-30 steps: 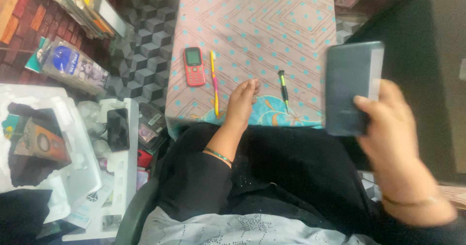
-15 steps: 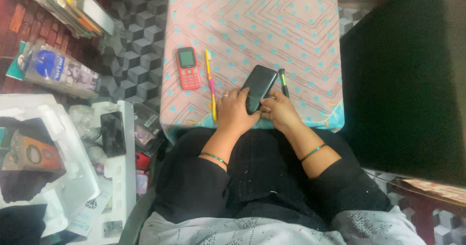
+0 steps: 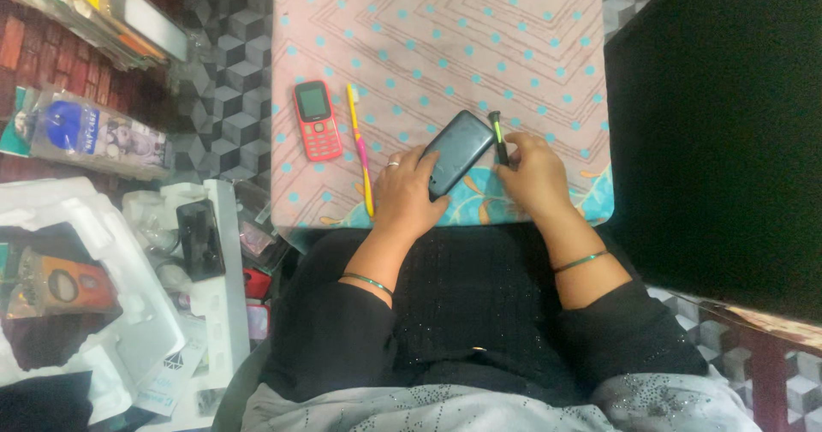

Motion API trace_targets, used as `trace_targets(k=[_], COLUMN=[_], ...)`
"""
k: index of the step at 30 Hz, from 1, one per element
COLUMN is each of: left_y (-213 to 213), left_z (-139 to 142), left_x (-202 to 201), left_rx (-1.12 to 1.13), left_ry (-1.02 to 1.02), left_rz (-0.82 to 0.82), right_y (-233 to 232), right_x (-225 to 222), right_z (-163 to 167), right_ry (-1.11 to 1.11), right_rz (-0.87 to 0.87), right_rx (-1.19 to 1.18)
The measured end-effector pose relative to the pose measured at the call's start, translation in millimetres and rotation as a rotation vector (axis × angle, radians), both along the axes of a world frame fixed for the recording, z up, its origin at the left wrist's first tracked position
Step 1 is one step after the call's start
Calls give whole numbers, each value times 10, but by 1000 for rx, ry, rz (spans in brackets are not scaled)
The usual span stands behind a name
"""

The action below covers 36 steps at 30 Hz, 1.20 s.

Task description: The person sits at a small table and disassembles a mobile phone. They use a screwdriver to remove the back cover and internal components, placing the removed parts on the table while working on the phone body.

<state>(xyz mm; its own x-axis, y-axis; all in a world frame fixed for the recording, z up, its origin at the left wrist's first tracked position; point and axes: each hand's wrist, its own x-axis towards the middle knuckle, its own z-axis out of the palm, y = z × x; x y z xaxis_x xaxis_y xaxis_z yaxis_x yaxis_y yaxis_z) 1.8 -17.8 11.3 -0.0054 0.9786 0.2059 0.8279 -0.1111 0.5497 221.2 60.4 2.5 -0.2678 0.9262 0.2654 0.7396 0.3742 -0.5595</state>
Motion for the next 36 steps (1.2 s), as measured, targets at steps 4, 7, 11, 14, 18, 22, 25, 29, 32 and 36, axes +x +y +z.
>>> trace_targets(k=[4,7,11,14,18,22,25,29,32,36], left_y=[22,31,0,-52,-66,-22,-2,-5,18,47], left_z=[-93,-129,-40,87,181,137,63,-14,-41,-73], left_x=[1,-1,6,19,14,-71,-122,-150,-171,-177], left_rx=[40,97,55,-6,-121,-61,9,34,40,92], left_ry=[-44,-78,-5,65,98,58,9,-64,-80,-98], left_rz=[-131,-220,-144,-23,44,6,-33,-71,-88,-106], right_y=[75,179,283,333,318,208,138,125,216,259], right_x=[25,142,290,325,290,181,95,62,145,284], right_z=[-39,-11,-65,-185,-225,-64,48,5,-64,-71], right_ry=[-62,-40,296,275,99,47,-7,-25,35,379], right_rz=[-74,-193,-338,-283,-202,-204,-191,-100,-69,-120], right_rx=[-72,-300,-533,-293,-109,-208,-247,-180,-284,-616])
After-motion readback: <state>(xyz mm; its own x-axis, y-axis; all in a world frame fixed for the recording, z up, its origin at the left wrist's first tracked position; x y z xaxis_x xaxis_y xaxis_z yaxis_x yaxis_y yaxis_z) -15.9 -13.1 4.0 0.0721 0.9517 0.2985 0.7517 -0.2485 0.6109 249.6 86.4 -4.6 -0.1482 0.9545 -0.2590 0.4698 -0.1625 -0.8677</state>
